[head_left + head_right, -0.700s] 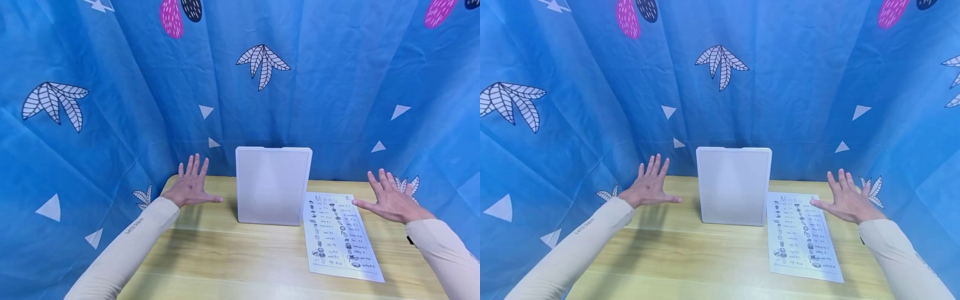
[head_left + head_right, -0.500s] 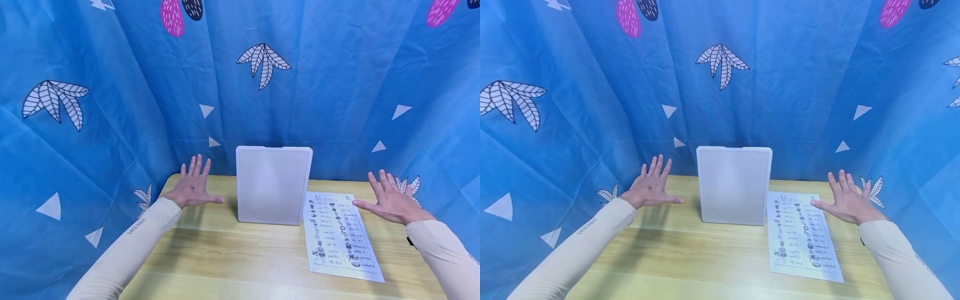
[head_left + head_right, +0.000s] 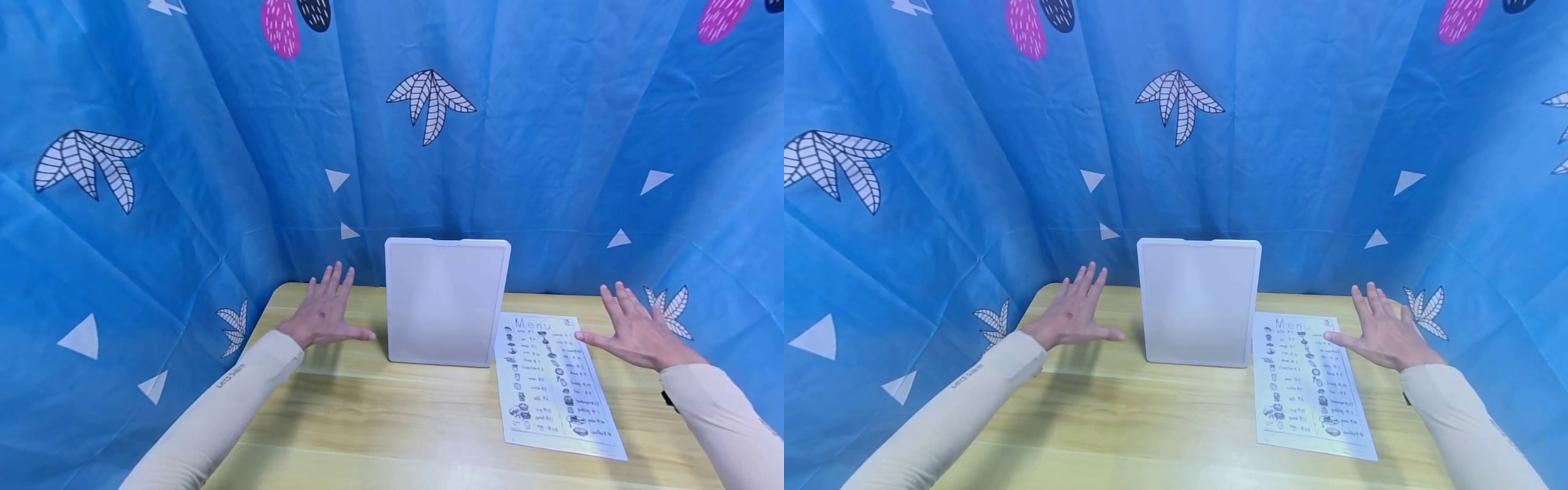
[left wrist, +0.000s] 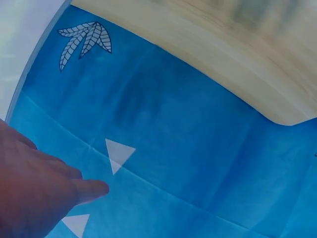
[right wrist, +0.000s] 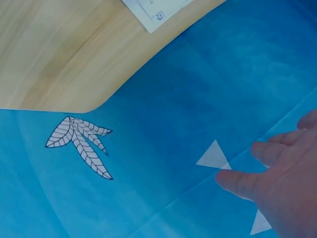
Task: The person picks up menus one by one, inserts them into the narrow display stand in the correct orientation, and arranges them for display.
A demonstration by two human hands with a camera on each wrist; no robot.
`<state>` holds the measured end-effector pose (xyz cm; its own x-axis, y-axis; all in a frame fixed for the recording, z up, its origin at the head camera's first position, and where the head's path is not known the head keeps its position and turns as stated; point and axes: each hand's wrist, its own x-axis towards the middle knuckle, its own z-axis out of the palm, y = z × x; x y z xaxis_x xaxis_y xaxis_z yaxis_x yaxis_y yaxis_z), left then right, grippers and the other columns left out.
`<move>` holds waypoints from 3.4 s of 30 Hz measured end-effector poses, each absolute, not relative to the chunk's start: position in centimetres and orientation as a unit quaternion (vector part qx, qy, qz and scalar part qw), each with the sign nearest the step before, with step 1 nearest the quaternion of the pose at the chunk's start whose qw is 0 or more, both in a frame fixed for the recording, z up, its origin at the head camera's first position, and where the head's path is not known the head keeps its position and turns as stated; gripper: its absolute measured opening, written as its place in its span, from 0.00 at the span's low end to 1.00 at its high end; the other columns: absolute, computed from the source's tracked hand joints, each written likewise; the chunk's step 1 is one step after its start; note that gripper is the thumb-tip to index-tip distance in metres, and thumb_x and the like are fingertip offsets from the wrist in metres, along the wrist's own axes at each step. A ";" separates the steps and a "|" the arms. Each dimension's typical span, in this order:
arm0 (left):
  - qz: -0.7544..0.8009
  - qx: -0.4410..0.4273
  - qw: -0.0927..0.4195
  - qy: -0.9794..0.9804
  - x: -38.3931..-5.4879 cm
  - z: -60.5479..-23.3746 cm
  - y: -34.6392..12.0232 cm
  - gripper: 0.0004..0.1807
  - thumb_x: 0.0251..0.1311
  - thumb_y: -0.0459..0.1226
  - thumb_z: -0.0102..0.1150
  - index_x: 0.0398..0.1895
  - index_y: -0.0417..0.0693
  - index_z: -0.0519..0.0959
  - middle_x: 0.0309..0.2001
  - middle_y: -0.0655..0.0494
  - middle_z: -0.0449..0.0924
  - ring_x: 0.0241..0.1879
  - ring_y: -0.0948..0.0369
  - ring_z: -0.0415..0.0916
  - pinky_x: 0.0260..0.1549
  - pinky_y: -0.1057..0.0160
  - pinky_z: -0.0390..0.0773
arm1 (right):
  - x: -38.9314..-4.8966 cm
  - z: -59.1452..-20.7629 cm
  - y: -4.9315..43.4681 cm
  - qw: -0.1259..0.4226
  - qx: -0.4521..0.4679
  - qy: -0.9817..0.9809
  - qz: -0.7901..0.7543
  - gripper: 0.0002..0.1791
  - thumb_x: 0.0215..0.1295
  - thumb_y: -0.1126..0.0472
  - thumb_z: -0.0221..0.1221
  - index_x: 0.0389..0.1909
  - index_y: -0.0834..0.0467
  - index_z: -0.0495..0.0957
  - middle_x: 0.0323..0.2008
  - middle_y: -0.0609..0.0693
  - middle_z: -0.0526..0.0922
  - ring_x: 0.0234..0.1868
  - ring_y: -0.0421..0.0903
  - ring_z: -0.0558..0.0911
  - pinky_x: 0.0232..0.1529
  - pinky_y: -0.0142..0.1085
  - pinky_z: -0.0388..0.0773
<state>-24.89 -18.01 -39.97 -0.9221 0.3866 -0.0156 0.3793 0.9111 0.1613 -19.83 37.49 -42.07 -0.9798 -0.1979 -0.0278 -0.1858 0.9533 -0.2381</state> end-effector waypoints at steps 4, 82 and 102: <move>0.088 0.210 0.026 0.973 -24.8 -40.3 -17.6 0.75 0.40 0.79 0.58 0.80 0.41 0.40 0.79 0.40 0.33 0.78 0.42 0.32 0.71 0.35 0.39 | -19.8 -42.4 37.6 0.021 -0.098 0.988 -0.119 0.61 0.66 0.31 0.53 0.76 0.70 0.33 0.73 0.78 0.33 0.73 0.76 0.39 0.62 0.76 0.32; 0.270 0.300 0.064 0.913 -23.3 -45.8 -9.0 0.66 0.43 0.66 0.73 0.81 0.52 0.49 0.79 0.55 0.49 0.76 0.54 0.52 0.67 0.45 0.64 | -19.8 -46.9 39.1 0.018 -0.089 0.979 -0.184 0.65 0.63 0.34 0.61 0.75 0.72 0.31 0.74 0.77 0.39 0.71 0.78 0.46 0.62 0.72 0.52; 0.309 0.308 0.066 0.897 -23.0 -48.0 -6.1 0.65 0.43 0.66 0.72 0.80 0.48 0.52 0.78 0.55 0.53 0.75 0.57 0.54 0.69 0.51 0.63 | -19.4 -48.8 39.5 0.037 -0.061 0.973 -0.221 0.66 0.63 0.34 0.61 0.75 0.74 0.30 0.72 0.79 0.37 0.70 0.80 0.45 0.61 0.75 0.49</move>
